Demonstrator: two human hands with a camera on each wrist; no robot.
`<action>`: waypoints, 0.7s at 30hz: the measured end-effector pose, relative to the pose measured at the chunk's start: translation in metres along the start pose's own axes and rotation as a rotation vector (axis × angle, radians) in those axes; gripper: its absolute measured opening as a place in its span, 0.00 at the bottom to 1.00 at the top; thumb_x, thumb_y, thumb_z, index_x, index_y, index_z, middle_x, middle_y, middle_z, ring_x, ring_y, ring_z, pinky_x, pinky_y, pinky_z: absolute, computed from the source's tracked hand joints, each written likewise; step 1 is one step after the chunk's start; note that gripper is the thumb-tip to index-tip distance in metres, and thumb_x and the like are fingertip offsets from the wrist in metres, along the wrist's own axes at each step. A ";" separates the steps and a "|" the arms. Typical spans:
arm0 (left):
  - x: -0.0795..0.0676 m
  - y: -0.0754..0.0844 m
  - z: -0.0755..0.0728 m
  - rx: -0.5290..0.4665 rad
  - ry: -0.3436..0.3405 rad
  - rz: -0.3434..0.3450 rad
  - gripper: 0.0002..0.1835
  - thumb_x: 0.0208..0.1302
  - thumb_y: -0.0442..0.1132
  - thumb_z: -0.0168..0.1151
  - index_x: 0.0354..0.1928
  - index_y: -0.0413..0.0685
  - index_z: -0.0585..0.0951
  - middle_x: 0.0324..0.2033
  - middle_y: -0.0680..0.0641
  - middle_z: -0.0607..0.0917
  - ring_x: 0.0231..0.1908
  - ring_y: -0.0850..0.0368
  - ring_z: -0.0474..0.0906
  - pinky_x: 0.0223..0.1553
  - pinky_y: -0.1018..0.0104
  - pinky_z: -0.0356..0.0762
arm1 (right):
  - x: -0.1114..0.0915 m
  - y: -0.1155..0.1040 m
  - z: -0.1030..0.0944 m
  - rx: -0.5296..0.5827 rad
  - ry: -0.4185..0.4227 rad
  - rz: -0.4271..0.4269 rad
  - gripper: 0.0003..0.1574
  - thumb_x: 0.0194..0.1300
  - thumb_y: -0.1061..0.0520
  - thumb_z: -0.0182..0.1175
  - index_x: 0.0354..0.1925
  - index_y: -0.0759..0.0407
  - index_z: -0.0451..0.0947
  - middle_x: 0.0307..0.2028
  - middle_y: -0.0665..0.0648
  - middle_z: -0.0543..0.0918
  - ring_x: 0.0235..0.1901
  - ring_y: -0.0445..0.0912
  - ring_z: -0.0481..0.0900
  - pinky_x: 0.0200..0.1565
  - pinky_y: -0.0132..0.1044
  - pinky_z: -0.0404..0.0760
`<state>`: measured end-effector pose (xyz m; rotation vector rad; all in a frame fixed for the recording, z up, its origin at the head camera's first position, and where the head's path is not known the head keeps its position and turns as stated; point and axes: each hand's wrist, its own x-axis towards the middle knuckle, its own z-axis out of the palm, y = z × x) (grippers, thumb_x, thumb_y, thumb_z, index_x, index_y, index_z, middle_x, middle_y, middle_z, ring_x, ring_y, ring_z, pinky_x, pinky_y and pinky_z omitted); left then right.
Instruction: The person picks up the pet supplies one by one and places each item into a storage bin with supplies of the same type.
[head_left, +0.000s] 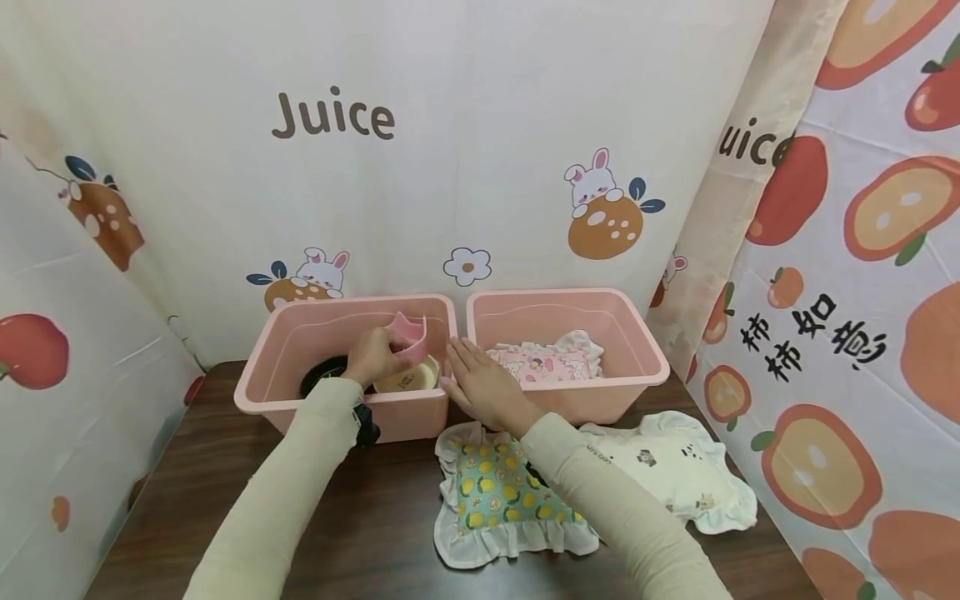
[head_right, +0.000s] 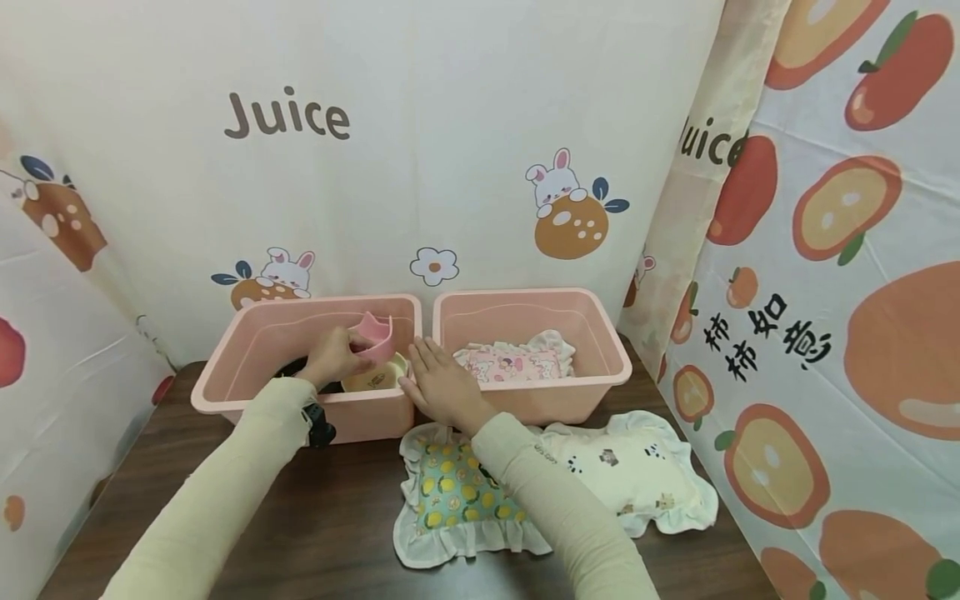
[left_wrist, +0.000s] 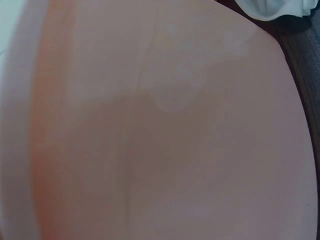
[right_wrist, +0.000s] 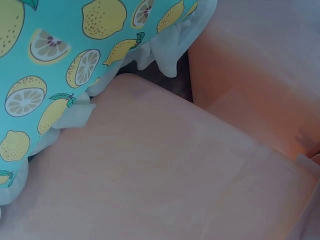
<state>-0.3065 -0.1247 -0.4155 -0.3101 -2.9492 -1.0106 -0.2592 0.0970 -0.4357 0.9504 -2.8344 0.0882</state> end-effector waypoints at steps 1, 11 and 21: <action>0.001 -0.001 0.002 -0.001 0.004 -0.002 0.10 0.52 0.37 0.71 0.38 0.45 0.88 0.30 0.48 0.87 0.32 0.53 0.76 0.37 0.59 0.74 | 0.000 0.000 0.000 -0.003 0.000 0.004 0.43 0.76 0.37 0.27 0.74 0.65 0.48 0.74 0.62 0.49 0.73 0.54 0.48 0.71 0.41 0.49; 0.001 -0.004 0.011 -0.063 -0.043 -0.055 0.08 0.48 0.33 0.69 0.34 0.45 0.89 0.25 0.49 0.86 0.29 0.52 0.75 0.28 0.66 0.71 | 0.001 0.001 0.000 -0.010 -0.008 0.005 0.43 0.76 0.37 0.26 0.74 0.64 0.47 0.74 0.62 0.49 0.74 0.54 0.47 0.72 0.41 0.48; 0.005 -0.008 0.015 -0.062 -0.098 -0.072 0.09 0.47 0.33 0.72 0.34 0.42 0.89 0.29 0.46 0.87 0.33 0.50 0.75 0.31 0.66 0.76 | 0.001 -0.001 0.000 -0.013 -0.012 0.011 0.43 0.76 0.36 0.25 0.74 0.64 0.46 0.74 0.62 0.49 0.74 0.53 0.46 0.71 0.41 0.48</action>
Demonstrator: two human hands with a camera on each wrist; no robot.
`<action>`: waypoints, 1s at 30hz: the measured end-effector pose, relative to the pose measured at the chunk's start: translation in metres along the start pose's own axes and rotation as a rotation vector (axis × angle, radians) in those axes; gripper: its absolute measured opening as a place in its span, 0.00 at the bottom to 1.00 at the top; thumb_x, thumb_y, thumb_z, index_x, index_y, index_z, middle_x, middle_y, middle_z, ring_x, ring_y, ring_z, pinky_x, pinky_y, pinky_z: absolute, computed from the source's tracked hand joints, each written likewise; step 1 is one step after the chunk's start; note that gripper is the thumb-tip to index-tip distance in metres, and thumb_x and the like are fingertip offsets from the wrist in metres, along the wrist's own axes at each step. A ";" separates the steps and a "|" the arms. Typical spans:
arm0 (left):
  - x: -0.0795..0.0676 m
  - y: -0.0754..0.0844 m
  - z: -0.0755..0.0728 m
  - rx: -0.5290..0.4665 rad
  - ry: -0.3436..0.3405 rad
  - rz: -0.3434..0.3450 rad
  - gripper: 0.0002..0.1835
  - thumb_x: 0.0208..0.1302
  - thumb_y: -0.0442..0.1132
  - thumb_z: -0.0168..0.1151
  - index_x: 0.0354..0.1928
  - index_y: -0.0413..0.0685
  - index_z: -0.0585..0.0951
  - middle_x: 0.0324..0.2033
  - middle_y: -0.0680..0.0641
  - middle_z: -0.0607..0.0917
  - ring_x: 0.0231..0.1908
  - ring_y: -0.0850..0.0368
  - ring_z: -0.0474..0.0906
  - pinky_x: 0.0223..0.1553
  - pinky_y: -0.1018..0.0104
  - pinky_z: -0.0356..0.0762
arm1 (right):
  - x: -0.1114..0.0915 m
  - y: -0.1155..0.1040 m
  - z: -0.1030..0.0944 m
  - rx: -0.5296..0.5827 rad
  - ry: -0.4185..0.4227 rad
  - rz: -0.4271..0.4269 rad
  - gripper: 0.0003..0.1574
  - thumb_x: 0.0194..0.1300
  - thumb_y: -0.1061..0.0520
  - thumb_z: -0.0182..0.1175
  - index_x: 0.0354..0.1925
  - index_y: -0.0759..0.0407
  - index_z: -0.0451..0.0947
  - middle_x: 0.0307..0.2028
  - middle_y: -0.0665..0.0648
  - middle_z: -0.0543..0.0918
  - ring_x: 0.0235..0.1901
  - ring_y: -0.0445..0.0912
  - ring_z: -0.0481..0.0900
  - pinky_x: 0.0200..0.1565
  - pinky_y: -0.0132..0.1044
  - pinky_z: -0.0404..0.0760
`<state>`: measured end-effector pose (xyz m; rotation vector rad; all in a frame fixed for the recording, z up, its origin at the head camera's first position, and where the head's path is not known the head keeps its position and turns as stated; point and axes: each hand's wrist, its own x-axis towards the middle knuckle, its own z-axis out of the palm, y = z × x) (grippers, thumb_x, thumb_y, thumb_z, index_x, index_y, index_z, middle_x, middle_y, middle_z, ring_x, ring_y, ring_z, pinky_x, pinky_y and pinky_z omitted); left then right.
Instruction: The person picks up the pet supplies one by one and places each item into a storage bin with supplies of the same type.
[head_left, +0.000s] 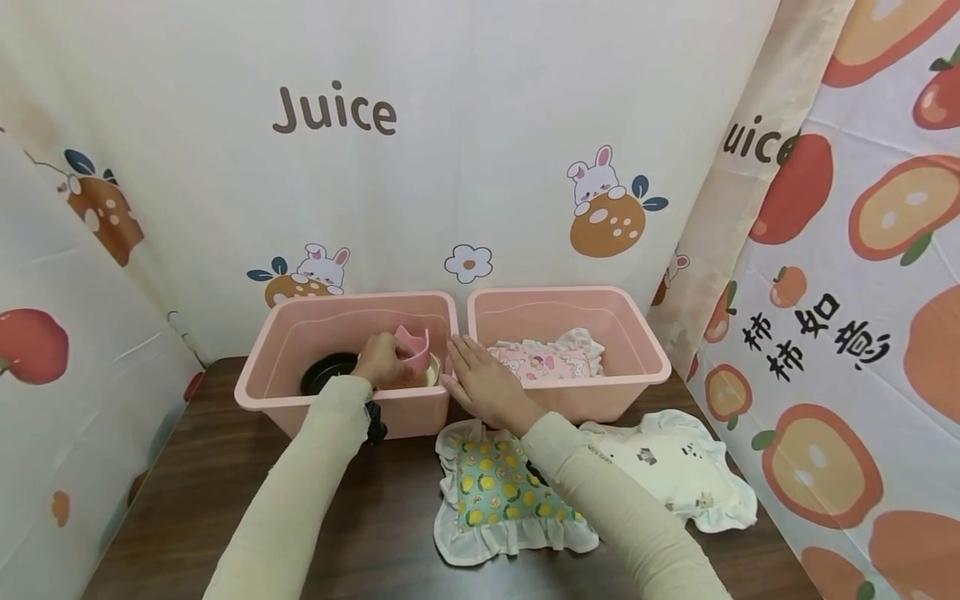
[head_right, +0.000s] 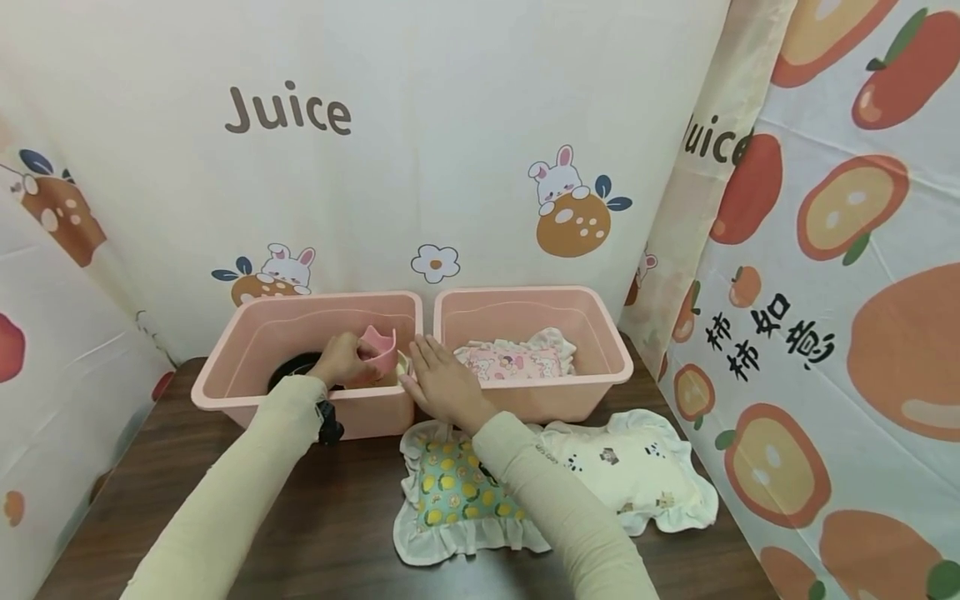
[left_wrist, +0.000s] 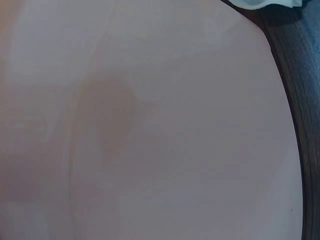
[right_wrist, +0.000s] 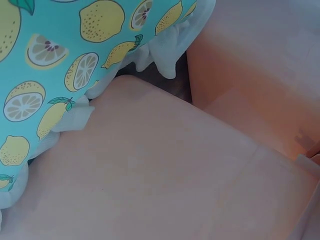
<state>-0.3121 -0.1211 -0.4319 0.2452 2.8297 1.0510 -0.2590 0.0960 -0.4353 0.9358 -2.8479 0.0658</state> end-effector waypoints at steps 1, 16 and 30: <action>0.000 -0.001 0.000 0.011 -0.005 0.006 0.09 0.47 0.33 0.72 0.34 0.42 0.89 0.30 0.45 0.87 0.34 0.50 0.75 0.32 0.65 0.76 | 0.000 0.000 0.000 0.000 -0.001 -0.001 0.43 0.76 0.36 0.25 0.74 0.64 0.46 0.74 0.62 0.49 0.74 0.53 0.47 0.71 0.41 0.48; 0.006 -0.003 0.006 0.074 -0.021 0.012 0.11 0.47 0.32 0.73 0.35 0.38 0.88 0.33 0.42 0.87 0.34 0.50 0.78 0.39 0.58 0.79 | 0.002 -0.001 0.002 0.004 0.006 0.009 0.43 0.76 0.37 0.26 0.74 0.65 0.47 0.74 0.62 0.50 0.74 0.53 0.47 0.72 0.40 0.47; 0.010 -0.002 0.011 0.088 -0.091 0.054 0.10 0.46 0.29 0.73 0.34 0.38 0.88 0.30 0.44 0.88 0.34 0.52 0.78 0.41 0.58 0.80 | 0.001 -0.001 0.002 -0.008 -0.002 0.015 0.43 0.75 0.37 0.26 0.74 0.64 0.48 0.74 0.60 0.49 0.74 0.52 0.46 0.71 0.40 0.48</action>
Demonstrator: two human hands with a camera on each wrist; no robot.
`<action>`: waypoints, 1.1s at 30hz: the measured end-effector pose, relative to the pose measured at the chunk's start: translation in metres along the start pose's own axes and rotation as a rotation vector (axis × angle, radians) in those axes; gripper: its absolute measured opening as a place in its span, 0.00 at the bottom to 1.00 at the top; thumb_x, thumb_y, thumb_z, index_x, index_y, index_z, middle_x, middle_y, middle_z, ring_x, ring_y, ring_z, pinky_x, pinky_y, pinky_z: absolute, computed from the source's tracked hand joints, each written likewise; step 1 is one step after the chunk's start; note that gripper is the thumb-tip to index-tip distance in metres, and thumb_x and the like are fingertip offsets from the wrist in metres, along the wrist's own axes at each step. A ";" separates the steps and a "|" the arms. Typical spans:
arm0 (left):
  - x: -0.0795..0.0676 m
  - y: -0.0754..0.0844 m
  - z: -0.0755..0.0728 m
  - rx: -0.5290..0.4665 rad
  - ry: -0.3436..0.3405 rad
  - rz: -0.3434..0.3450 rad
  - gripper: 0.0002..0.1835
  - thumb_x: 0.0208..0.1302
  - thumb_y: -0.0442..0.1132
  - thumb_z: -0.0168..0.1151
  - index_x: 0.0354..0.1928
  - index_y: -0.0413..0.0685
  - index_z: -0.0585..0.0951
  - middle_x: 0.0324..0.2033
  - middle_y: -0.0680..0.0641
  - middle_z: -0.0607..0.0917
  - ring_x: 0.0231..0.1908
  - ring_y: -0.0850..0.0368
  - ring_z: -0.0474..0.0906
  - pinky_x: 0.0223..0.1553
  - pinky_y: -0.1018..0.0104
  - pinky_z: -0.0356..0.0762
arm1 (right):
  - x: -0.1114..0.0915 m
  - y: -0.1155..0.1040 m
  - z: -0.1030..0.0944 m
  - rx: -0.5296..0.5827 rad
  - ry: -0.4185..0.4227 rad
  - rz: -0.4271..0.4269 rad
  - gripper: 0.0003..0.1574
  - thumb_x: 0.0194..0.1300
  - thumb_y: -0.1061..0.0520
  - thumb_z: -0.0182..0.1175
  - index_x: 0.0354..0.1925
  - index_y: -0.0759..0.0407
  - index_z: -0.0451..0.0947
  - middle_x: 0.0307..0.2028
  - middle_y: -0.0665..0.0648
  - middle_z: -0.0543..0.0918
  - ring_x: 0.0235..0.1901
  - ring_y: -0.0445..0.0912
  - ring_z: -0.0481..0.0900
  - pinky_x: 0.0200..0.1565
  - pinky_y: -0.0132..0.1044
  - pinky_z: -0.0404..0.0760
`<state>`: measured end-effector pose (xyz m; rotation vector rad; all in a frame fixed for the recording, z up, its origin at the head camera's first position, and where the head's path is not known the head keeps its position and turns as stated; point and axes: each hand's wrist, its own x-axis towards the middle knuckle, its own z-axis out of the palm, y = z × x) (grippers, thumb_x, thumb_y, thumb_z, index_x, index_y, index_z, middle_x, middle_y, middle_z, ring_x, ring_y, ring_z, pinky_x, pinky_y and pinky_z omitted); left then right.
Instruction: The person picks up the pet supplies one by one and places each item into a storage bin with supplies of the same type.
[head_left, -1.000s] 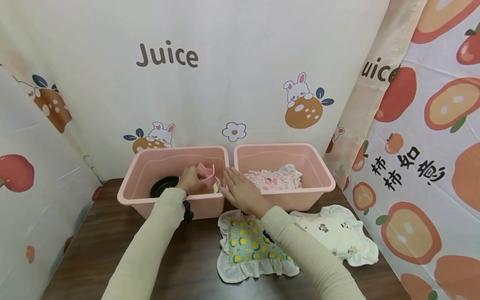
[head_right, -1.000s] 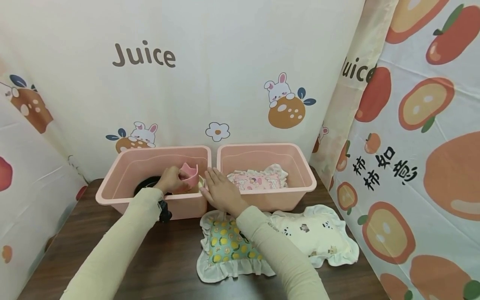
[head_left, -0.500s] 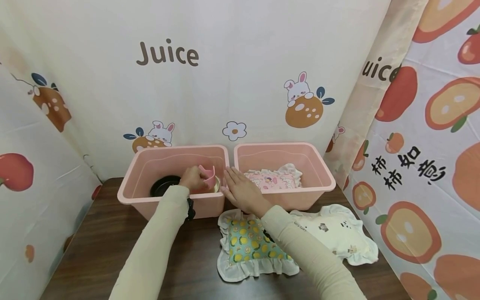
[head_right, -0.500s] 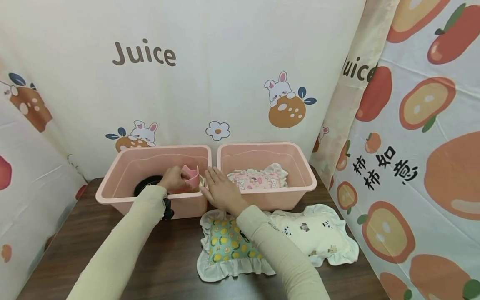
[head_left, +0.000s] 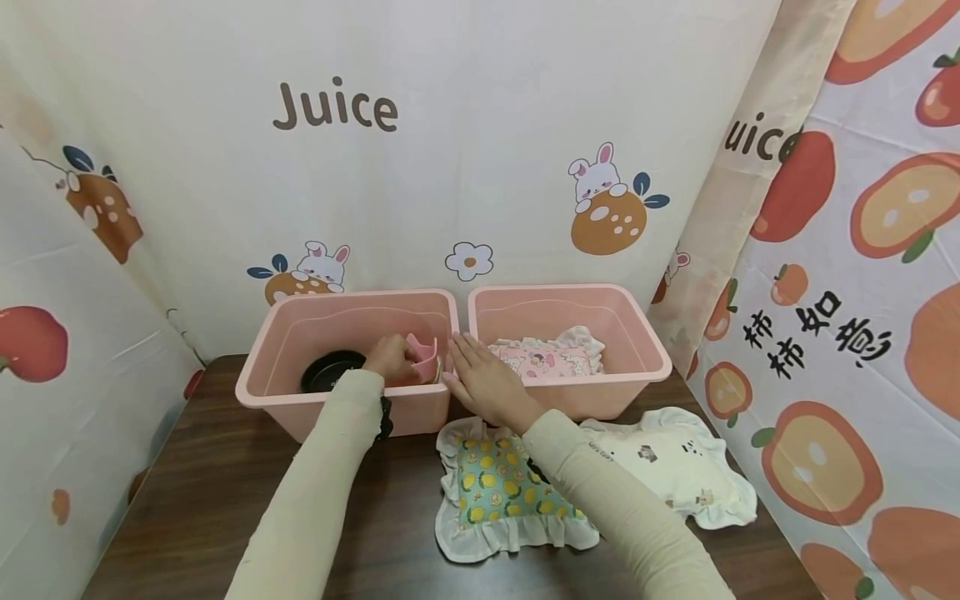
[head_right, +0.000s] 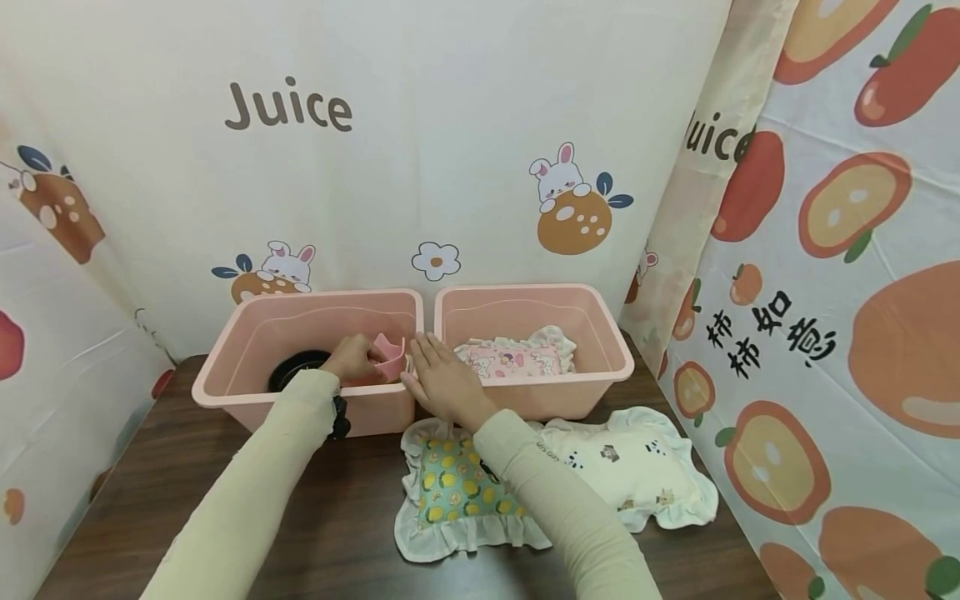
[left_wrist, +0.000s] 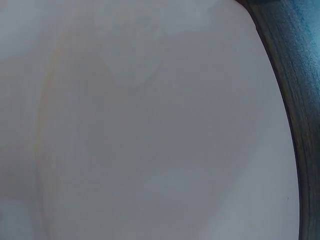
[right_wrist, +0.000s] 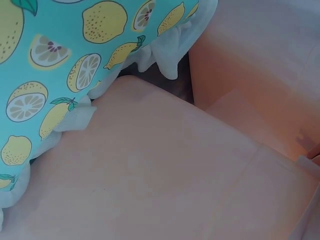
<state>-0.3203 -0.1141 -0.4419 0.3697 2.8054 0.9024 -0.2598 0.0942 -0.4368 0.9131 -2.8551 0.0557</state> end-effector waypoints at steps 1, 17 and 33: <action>0.000 0.000 0.000 0.007 -0.004 0.002 0.09 0.46 0.29 0.72 0.34 0.39 0.88 0.30 0.44 0.88 0.33 0.52 0.78 0.40 0.59 0.80 | 0.000 0.000 0.000 0.000 0.001 -0.001 0.43 0.76 0.37 0.26 0.74 0.64 0.48 0.74 0.60 0.49 0.74 0.52 0.46 0.72 0.40 0.48; 0.001 -0.007 0.001 0.061 -0.022 -0.007 0.10 0.44 0.25 0.67 0.30 0.43 0.89 0.27 0.48 0.87 0.32 0.52 0.75 0.32 0.65 0.75 | 0.001 -0.001 -0.003 0.008 0.006 -0.023 0.41 0.76 0.38 0.28 0.73 0.64 0.49 0.74 0.62 0.50 0.73 0.54 0.48 0.72 0.40 0.48; -0.002 -0.003 0.002 0.093 -0.080 -0.002 0.05 0.47 0.29 0.68 0.27 0.43 0.88 0.21 0.49 0.84 0.26 0.53 0.73 0.27 0.67 0.72 | -0.002 -0.001 -0.002 0.027 0.010 -0.008 0.42 0.76 0.38 0.27 0.74 0.64 0.48 0.74 0.61 0.50 0.73 0.54 0.48 0.71 0.40 0.48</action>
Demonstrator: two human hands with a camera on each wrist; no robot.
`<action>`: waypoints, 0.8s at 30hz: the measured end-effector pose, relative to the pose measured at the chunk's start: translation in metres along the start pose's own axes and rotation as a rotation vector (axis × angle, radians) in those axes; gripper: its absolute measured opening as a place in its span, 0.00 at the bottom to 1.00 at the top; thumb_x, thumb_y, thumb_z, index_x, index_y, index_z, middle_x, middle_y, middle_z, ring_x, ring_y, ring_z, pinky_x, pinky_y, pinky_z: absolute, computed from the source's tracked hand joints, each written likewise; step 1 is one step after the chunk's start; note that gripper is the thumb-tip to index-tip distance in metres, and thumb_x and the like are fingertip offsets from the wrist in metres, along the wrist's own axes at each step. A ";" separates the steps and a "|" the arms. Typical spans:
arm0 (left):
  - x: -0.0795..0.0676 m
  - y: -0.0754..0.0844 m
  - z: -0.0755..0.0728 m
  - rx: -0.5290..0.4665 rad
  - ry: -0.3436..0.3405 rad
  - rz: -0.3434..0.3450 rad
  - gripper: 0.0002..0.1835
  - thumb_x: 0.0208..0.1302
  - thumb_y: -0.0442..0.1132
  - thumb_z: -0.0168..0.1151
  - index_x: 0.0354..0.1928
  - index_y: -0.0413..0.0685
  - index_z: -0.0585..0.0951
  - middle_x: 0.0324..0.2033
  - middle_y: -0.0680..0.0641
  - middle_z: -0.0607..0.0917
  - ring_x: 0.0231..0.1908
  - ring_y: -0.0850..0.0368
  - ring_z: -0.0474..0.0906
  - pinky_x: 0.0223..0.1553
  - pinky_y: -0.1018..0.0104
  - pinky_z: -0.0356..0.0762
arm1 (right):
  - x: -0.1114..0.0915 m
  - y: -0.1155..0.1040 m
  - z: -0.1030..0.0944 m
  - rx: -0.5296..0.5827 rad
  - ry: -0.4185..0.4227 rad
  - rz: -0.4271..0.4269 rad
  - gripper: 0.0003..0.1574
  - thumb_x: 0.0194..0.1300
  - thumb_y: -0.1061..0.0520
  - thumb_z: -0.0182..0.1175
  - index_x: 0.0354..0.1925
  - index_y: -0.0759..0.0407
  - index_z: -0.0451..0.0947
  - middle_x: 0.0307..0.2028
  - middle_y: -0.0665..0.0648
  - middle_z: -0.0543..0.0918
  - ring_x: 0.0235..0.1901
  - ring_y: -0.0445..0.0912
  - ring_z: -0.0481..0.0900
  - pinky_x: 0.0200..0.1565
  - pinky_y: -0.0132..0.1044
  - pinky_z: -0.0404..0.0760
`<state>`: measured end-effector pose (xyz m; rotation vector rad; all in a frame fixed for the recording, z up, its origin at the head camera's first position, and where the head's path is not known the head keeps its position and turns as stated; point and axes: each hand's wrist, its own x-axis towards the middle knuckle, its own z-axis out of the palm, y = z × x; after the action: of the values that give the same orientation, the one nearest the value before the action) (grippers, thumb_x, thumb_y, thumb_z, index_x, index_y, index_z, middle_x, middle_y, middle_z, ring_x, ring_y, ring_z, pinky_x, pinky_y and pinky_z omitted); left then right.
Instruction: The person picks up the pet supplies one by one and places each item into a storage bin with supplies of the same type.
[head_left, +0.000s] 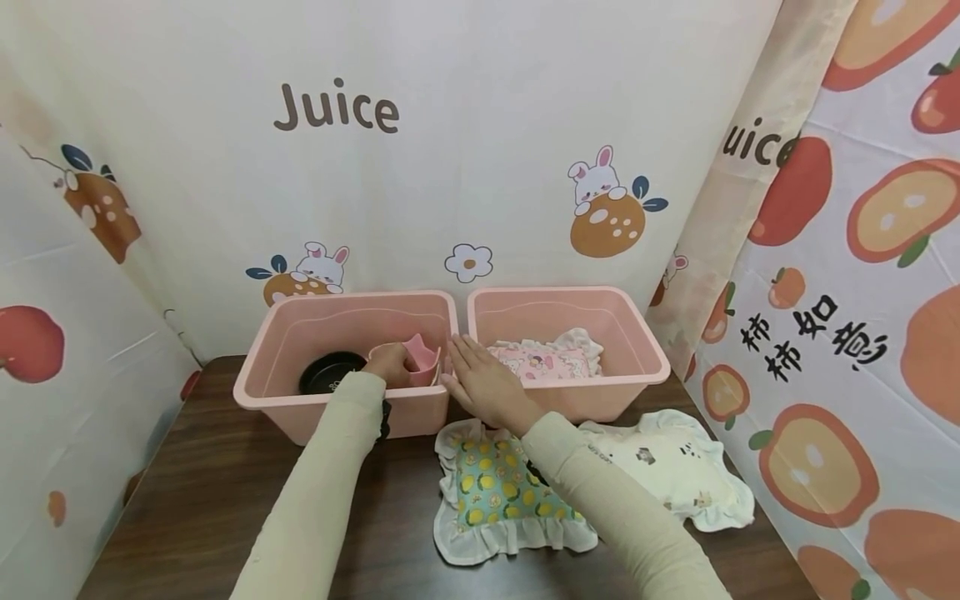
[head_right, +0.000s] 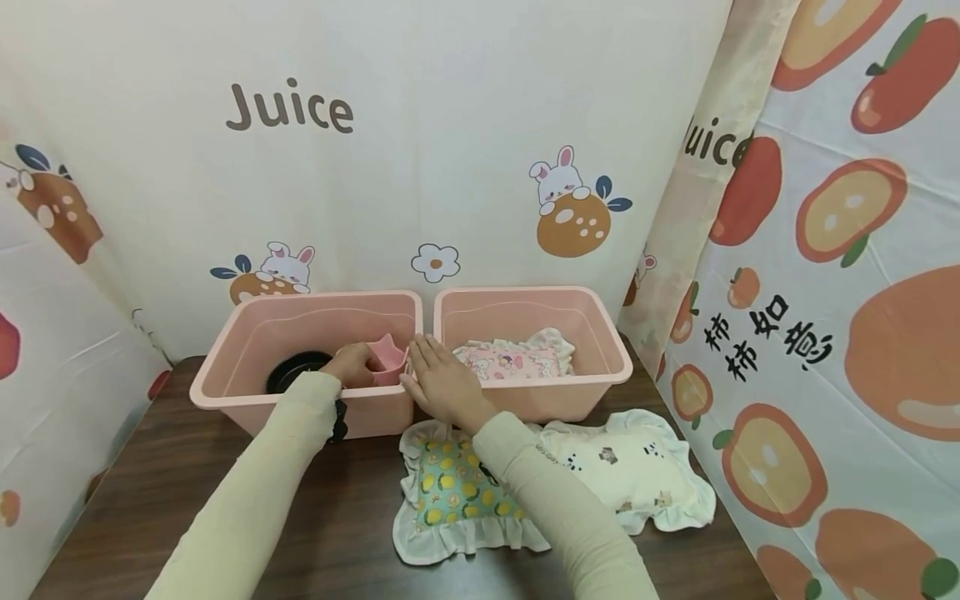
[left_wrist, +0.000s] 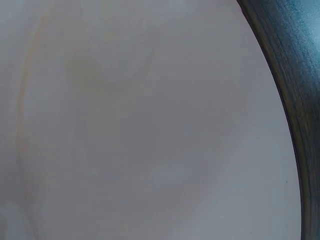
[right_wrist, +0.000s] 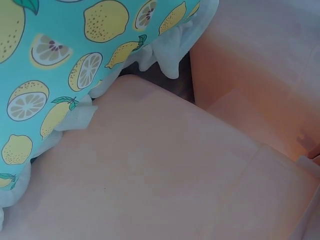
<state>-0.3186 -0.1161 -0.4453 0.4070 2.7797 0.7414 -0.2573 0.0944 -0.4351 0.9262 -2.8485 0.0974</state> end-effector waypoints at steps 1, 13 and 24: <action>0.000 0.000 0.000 -0.007 0.002 -0.012 0.05 0.47 0.29 0.68 0.28 0.43 0.88 0.22 0.49 0.84 0.26 0.53 0.73 0.27 0.67 0.72 | 0.000 0.000 0.000 0.003 0.000 0.001 0.42 0.76 0.38 0.27 0.74 0.64 0.48 0.74 0.61 0.50 0.73 0.53 0.48 0.71 0.40 0.48; -0.003 0.001 0.000 -0.161 0.088 -0.153 0.07 0.43 0.26 0.71 0.27 0.42 0.88 0.26 0.46 0.85 0.31 0.49 0.76 0.27 0.64 0.79 | 0.001 0.000 0.002 -0.001 -0.033 0.032 0.42 0.76 0.37 0.27 0.75 0.61 0.45 0.75 0.58 0.47 0.74 0.51 0.43 0.72 0.39 0.46; 0.000 -0.006 0.001 -0.167 0.114 -0.178 0.06 0.44 0.28 0.73 0.27 0.43 0.89 0.29 0.45 0.87 0.36 0.47 0.77 0.34 0.59 0.81 | 0.001 -0.001 0.002 0.002 -0.019 0.022 0.42 0.76 0.37 0.27 0.74 0.62 0.47 0.75 0.59 0.48 0.74 0.51 0.45 0.71 0.40 0.48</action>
<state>-0.3192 -0.1204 -0.4488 0.0873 2.7820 0.9711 -0.2577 0.0933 -0.4365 0.9005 -2.8773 0.0939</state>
